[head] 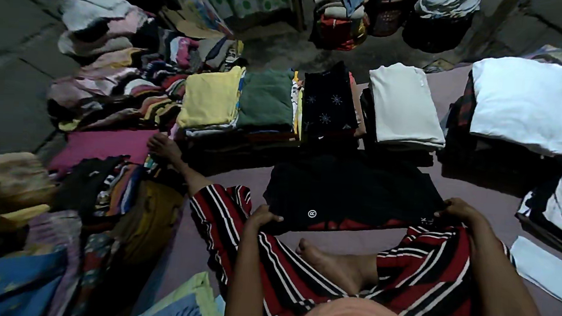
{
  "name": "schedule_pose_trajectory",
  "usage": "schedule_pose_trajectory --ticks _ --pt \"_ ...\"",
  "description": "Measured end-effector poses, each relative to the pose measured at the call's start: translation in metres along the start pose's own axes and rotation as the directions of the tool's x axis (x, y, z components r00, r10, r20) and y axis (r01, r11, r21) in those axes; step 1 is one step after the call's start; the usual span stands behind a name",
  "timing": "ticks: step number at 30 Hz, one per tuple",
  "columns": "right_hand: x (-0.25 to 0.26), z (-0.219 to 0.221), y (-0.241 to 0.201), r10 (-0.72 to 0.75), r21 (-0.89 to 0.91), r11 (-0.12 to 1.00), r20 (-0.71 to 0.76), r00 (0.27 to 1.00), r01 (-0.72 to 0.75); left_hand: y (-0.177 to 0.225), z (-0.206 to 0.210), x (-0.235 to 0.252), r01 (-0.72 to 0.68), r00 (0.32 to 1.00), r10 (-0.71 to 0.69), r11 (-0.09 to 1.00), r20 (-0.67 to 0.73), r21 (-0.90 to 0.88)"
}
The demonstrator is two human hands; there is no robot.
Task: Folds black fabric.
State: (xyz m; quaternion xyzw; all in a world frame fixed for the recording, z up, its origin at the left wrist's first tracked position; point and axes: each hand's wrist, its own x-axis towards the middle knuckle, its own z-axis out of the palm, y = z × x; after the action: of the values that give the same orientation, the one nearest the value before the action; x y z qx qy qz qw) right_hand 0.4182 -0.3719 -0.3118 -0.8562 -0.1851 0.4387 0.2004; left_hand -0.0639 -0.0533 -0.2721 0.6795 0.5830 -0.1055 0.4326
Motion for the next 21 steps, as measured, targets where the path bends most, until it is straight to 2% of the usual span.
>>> schedule_pose_trajectory --ticks 2,4,7,9,13,16,18,19,21 --pt "-0.002 0.001 0.001 -0.036 0.026 0.999 -0.014 0.999 0.036 -0.003 -0.001 -0.002 -0.028 0.999 0.027 0.999 0.032 0.02" --pt "-0.008 -0.003 -0.002 -0.094 0.136 0.985 -0.074 0.993 0.104 -0.008 -0.011 -0.003 -0.069 0.997 0.069 0.998 0.045 -0.002" --pt "-0.033 -0.025 -0.018 -0.194 0.322 0.91 -0.225 0.955 0.26 -0.007 -0.05 -0.023 -0.203 0.976 0.185 0.965 -0.116 -0.167" --pt "-0.055 -0.045 -0.035 -0.282 0.388 0.823 -0.353 0.892 0.414 0.004 -0.088 -0.048 -0.3 0.934 0.237 0.927 -0.266 -0.227" --pt "-0.103 -0.095 -0.075 -0.457 0.402 0.627 -0.503 0.733 0.667 0.015 -0.163 -0.086 -0.53 0.774 0.316 0.798 -0.549 -0.286" --pt "-0.141 -0.126 -0.106 -0.601 0.308 0.425 -0.607 0.52 0.851 0.03 -0.209 -0.122 -0.751 0.6 0.459 0.606 -0.655 -0.263" --pt "-0.163 -0.14 -0.124 -0.683 0.263 0.277 -0.622 0.382 0.924 0.041 -0.225 -0.15 -0.847 0.488 0.547 0.485 -0.68 -0.218" --pt "-0.174 -0.142 -0.133 -0.709 0.247 0.276 -0.6 0.37 0.929 0.041 -0.228 -0.16 -0.866 0.461 0.582 0.46 -0.669 -0.197" --pt "-0.181 -0.143 -0.138 -0.701 0.198 0.363 -0.586 0.407 0.91 0.043 -0.235 -0.171 -0.863 0.445 0.596 0.484 -0.668 -0.143"
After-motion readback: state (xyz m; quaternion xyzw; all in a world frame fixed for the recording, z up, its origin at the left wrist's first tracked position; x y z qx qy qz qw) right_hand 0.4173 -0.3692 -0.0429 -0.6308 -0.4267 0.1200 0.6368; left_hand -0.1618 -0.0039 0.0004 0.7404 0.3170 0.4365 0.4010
